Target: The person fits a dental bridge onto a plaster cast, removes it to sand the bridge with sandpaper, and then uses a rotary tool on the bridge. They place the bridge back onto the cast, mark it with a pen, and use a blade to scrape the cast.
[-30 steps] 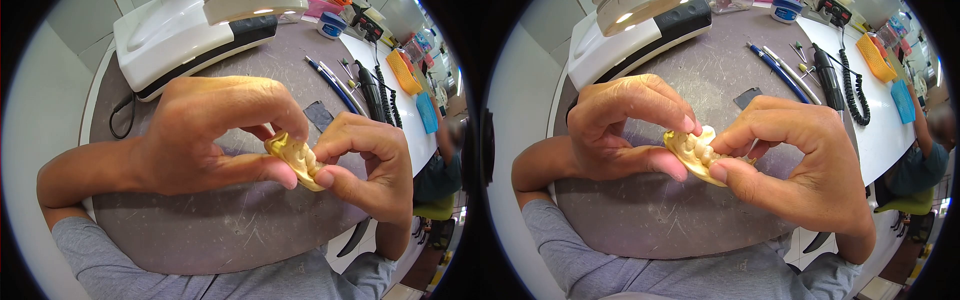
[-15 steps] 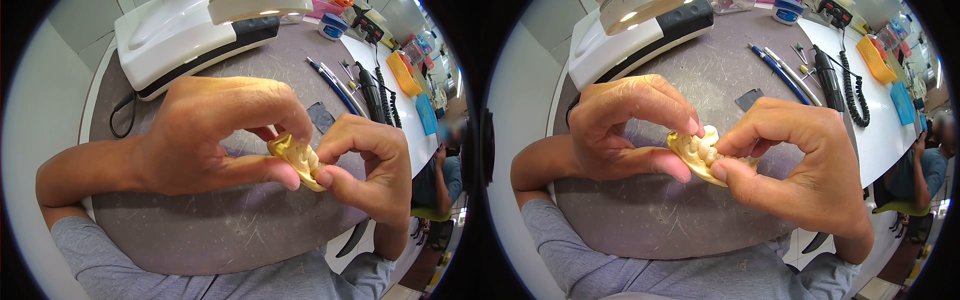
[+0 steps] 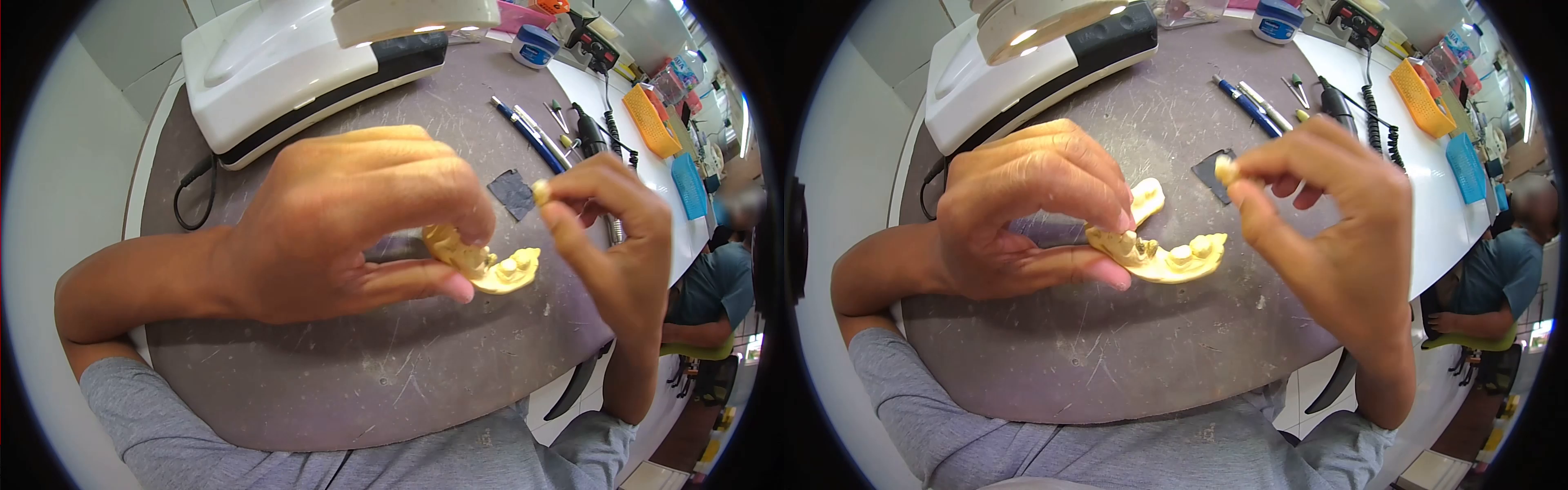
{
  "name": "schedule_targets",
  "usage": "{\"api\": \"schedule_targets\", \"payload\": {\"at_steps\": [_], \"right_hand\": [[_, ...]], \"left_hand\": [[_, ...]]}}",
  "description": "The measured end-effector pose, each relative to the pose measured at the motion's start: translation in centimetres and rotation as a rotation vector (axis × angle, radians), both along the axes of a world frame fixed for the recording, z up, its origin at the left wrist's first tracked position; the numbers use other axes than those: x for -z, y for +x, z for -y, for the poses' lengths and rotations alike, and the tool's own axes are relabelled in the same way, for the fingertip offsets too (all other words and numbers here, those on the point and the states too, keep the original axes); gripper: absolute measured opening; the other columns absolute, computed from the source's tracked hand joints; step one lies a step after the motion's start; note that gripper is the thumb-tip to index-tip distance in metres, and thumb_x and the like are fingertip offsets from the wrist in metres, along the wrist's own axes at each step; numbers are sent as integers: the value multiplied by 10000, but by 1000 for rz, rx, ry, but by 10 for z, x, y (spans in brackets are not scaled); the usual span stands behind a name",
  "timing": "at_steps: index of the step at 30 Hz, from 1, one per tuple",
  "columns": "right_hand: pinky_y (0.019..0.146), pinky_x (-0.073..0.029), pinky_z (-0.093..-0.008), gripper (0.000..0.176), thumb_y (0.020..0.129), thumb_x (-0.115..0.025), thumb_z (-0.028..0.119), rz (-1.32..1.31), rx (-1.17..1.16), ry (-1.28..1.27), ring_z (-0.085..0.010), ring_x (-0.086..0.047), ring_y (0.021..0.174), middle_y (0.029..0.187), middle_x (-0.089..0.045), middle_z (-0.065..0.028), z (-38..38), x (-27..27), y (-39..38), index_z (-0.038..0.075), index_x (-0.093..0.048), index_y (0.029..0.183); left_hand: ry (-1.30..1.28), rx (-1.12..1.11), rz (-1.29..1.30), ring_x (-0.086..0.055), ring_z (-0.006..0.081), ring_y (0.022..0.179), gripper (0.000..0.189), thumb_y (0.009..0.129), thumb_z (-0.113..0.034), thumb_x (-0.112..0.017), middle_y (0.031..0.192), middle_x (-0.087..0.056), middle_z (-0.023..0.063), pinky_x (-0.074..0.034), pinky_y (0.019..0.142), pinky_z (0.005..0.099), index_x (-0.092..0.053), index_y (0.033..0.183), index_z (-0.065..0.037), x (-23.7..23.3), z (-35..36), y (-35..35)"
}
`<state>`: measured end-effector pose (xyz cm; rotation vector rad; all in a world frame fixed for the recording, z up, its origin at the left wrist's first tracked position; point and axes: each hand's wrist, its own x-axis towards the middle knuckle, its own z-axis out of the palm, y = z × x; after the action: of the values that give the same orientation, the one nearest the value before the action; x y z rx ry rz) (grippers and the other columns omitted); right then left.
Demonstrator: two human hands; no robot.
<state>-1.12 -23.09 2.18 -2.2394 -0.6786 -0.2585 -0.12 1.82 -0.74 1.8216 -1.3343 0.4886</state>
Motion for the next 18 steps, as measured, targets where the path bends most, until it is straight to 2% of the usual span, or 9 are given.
{"api": "schedule_targets", "payload": {"at_steps": [1, 3, 5, 7, 10, 13, 18], "right_hand": [[663, -458, -250, 94, 798, -697, 59, 84, 28, -206, -118, -581, 732, 821, -636, -56, 4, 2, 1, -4, -711, 867], [633, -455, -259, 128, 773, -715, 54, 92, 18, -221, -128, -586, 710, 823, -650, -57, 9, 13, 0, 22, -732, 896], [609, -493, -286, 168, 778, -776, 114, 193, -13, -326, -165, -636, 678, 815, -663, -82, 11, 17, -3, 35, -733, 920], [608, -493, -296, 168, 806, -767, 120, 207, 19, -286, -179, -640, 673, 807, -663, -99, 12, 12, -3, 25, -727, 939], [640, -504, -327, 106, 867, -685, 54, 331, 263, -297, -227, -658, 684, 817, -676, -125, 26, 8, 13, 12, -711, 962], [679, -510, -352, 120, 867, -674, 44, 335, 280, -443, -246, -674, 710, 835, -686, -136, 34, 12, 26, 23, -705, 981], [730, -521, -365, 174, 866, -663, 36, 266, 280, -489, -256, -684, 743, 859, -698, -134, 32, 18, 33, 41, -696, 1037]], "left_hand": [[24, -34, 8, -671, 230, 764, 381, 699, -182, -870, 837, -692, 116, -530, 659, 307, -665, 952, 18, 0, -1, -2], [41, -64, 18, -663, 230, 763, 376, 695, -177, -871, 838, -689, 109, -524, 662, 313, -665, 946, 13, 0, 0, -4], [79, -160, 55, -657, 227, 777, 349, 690, -156, -870, 842, -681, 94, -519, 676, 317, -672, 937, -9, 0, 1, -6], [94, -172, 54, -648, 223, 785, 329, 686, -144, -867, 843, -671, 83, -514, 679, 318, -671, 923, -25, 2, 1, -5], [120, -198, 21, -629, 218, 797, 293, 682, -126, -860, 842, -649, 67, -503, 682, 320, -667, 890, -52, 4, 2, -5], [126, -199, -13, -611, 215, 803, 271, 683, -120, -854, 838, -632, 58, -495, 681, 320, -659, 863, -61, 6, 3, -4], [122, -178, -13, -599, 215, 803, 257, 691, -120, -848, 825, -622, 52, -492, 679, 319, -658, 854, -63, 7, 2, -4]]}}
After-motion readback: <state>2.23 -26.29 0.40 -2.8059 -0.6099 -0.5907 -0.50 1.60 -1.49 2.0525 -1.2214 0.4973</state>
